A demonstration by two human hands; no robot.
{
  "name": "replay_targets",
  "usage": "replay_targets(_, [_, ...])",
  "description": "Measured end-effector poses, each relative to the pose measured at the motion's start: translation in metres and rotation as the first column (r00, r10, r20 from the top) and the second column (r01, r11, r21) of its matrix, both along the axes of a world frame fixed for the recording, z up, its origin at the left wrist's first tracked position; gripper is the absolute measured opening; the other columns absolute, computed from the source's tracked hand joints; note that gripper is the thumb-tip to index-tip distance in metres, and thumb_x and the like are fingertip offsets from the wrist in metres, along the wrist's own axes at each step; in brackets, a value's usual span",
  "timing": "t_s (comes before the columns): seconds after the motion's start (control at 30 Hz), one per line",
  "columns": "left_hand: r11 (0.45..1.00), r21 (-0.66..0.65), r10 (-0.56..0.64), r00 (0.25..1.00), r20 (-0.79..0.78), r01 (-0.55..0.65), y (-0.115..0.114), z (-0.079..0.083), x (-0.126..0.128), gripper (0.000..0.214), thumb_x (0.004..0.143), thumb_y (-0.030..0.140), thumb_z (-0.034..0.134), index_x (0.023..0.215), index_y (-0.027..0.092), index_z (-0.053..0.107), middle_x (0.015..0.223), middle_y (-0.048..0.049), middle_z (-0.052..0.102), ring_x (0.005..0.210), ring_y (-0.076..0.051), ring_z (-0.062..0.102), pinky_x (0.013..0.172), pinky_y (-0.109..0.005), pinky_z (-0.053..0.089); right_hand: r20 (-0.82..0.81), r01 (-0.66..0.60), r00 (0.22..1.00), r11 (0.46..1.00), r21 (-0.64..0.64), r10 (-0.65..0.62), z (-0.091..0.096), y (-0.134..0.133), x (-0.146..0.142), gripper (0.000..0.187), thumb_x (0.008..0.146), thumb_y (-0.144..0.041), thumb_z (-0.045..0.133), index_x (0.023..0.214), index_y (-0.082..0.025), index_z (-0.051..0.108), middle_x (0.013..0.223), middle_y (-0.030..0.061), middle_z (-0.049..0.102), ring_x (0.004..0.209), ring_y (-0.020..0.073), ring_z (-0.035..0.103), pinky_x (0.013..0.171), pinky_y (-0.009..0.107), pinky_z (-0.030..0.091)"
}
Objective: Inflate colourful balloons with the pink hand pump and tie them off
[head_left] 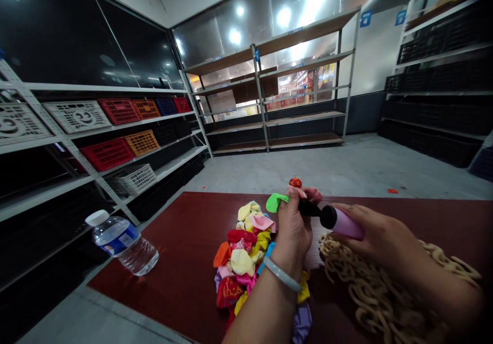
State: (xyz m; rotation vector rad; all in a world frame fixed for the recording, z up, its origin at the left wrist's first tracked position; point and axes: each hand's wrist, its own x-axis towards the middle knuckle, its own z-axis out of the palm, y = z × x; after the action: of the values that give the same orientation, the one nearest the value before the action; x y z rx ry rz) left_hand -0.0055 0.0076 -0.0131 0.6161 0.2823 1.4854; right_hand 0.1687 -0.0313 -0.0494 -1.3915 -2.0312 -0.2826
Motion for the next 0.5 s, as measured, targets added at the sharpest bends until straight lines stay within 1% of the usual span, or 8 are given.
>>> replay_targets(0.1, [0.997,-0.039,-0.068,0.998,0.009,0.068,-0.003,0.0,0.001,0.035,0.085,0.044,0.071,0.071,0.015,0.057,0.084,-0.0064,0.068,0.078,-0.017,0.067,0.09,-0.038,0.051,0.074,0.021,0.997,0.999,-0.025,-0.019,0.006,-0.001,0.007,0.057,0.085,-0.054,0.061,0.138,-0.036,0.053,0.122,0.0018,0.07,0.095,0.0267,0.071,0.07,0.04,0.056])
replay_targets(0.17, [0.988,-0.106,-0.104,0.992,0.069,0.111,-0.004,0.001,0.001,0.036,0.086,0.042,0.071,0.067,0.016,0.054,0.083,-0.0056,0.067,0.078,-0.017,0.067,0.09,-0.039,0.051,0.101,0.018,0.995,1.0,-0.026,-0.015,0.01,-0.001,0.01,0.056,0.086,-0.051,0.059,0.14,-0.038,0.051,0.125,0.0012,0.068,0.096,0.0266,0.07,0.07,0.039,0.055])
replay_targets(0.23, [0.974,-0.18,-0.11,0.984,0.143,0.135,-0.006,0.004,0.0,0.042,0.085,0.041,0.071,0.061,0.016,0.048,0.077,-0.0038,0.065,0.075,-0.016,0.065,0.089,-0.039,0.052,0.121,0.009,0.993,1.0,-0.017,-0.007,0.012,-0.002,0.01,0.055,0.086,-0.047,0.059,0.14,-0.039,0.051,0.126,0.0012,0.068,0.096,0.0263,0.07,0.07,0.039,0.055])
replay_targets(0.27, [0.966,-0.225,-0.089,0.982,0.165,0.126,-0.006,0.006,0.0,0.044,0.085,0.042,0.071,0.06,0.017,0.045,0.073,-0.0026,0.062,0.071,-0.015,0.064,0.087,-0.039,0.052,0.132,0.005,0.991,1.0,-0.008,-0.004,0.012,-0.003,0.008,0.055,0.086,-0.046,0.06,0.14,-0.038,0.052,0.125,0.0019,0.068,0.095,0.0267,0.07,0.069,0.039,0.054])
replay_targets(0.3, [0.959,-0.265,-0.056,0.983,0.173,0.101,-0.007,0.008,0.0,0.045,0.086,0.042,0.07,0.059,0.017,0.044,0.069,-0.0012,0.06,0.066,-0.013,0.062,0.082,-0.036,0.053,0.145,0.006,0.989,1.0,0.006,-0.006,0.012,-0.004,0.006,0.054,0.086,-0.046,0.06,0.139,-0.036,0.054,0.122,0.0033,0.069,0.093,0.0273,0.07,0.068,0.039,0.053])
replay_targets(0.37, [0.951,-0.306,0.016,0.987,0.163,0.035,-0.007,0.01,0.0,0.048,0.087,0.045,0.068,0.058,0.018,0.043,0.059,0.0018,0.052,0.054,-0.01,0.053,0.067,-0.029,0.05,0.175,0.012,0.984,0.999,0.039,-0.019,0.011,-0.007,-0.001,0.054,0.085,-0.048,0.06,0.136,-0.03,0.058,0.115,0.0067,0.071,0.088,0.0282,0.07,0.065,0.039,0.052])
replay_targets(0.43, [0.959,-0.283,0.054,0.987,0.149,-0.01,-0.006,0.012,-0.002,0.052,0.088,0.049,0.066,0.055,0.018,0.039,0.051,0.0045,0.04,0.045,-0.007,0.041,0.052,-0.023,0.038,0.204,0.017,0.979,0.998,0.057,-0.029,0.009,-0.01,-0.008,0.054,0.087,-0.05,0.058,0.136,-0.027,0.057,0.113,0.0089,0.072,0.087,0.0277,0.07,0.064,0.037,0.051])
replay_targets(0.5, [0.971,-0.237,0.067,0.988,0.136,-0.033,-0.003,0.013,-0.006,0.056,0.087,0.052,0.066,0.053,0.019,0.035,0.047,0.0062,0.032,0.041,-0.006,0.033,0.045,-0.023,0.028,0.224,0.028,0.974,0.998,0.052,-0.039,0.007,-0.011,-0.013,0.055,0.089,-0.051,0.055,0.138,-0.027,0.055,0.114,0.0091,0.071,0.088,0.0267,0.07,0.064,0.036,0.051])
